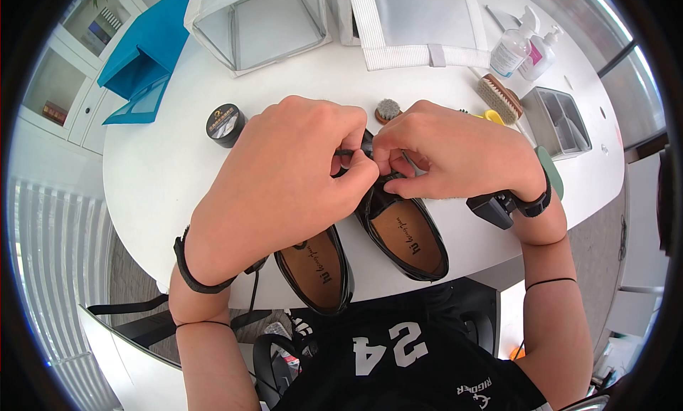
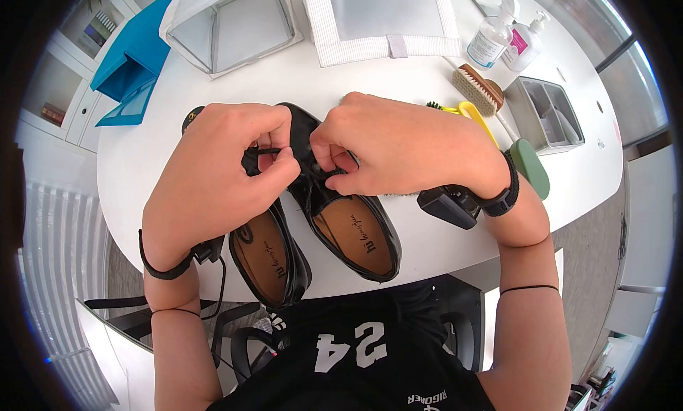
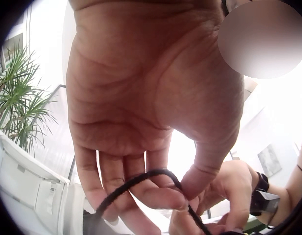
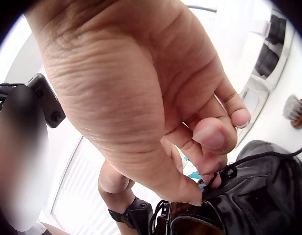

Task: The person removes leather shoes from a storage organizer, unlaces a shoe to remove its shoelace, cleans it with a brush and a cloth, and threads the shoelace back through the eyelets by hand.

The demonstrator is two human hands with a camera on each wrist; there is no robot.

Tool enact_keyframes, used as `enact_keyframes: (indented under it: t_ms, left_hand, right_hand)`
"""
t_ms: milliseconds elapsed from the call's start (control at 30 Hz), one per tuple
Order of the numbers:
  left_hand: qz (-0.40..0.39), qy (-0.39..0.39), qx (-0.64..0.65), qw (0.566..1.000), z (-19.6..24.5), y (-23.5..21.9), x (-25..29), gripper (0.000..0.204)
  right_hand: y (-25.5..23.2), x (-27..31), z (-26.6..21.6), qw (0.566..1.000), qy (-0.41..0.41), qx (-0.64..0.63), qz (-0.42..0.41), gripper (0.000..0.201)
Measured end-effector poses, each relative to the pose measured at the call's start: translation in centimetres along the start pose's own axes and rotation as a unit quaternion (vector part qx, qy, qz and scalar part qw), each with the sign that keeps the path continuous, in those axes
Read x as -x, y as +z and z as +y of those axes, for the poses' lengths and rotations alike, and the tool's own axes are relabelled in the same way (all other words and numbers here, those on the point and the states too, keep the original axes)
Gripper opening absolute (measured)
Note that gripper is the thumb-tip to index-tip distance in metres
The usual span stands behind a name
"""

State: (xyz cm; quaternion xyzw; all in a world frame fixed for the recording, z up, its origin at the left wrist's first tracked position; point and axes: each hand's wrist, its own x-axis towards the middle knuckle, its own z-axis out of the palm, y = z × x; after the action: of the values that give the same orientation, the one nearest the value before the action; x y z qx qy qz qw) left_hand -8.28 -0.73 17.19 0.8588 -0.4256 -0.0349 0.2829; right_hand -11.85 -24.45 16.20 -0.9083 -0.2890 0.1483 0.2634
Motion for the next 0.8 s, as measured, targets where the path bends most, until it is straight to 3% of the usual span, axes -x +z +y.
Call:
enact_keyframes:
  t_ms: [800]
  left_hand:
    - [-0.004, -0.004, -0.001, 1.000, 0.16, 0.13, -0.05, 0.016]
  right_hand:
    - [-0.41, -0.05, -0.84, 0.999, 0.029, -0.031, -0.019, 0.016]
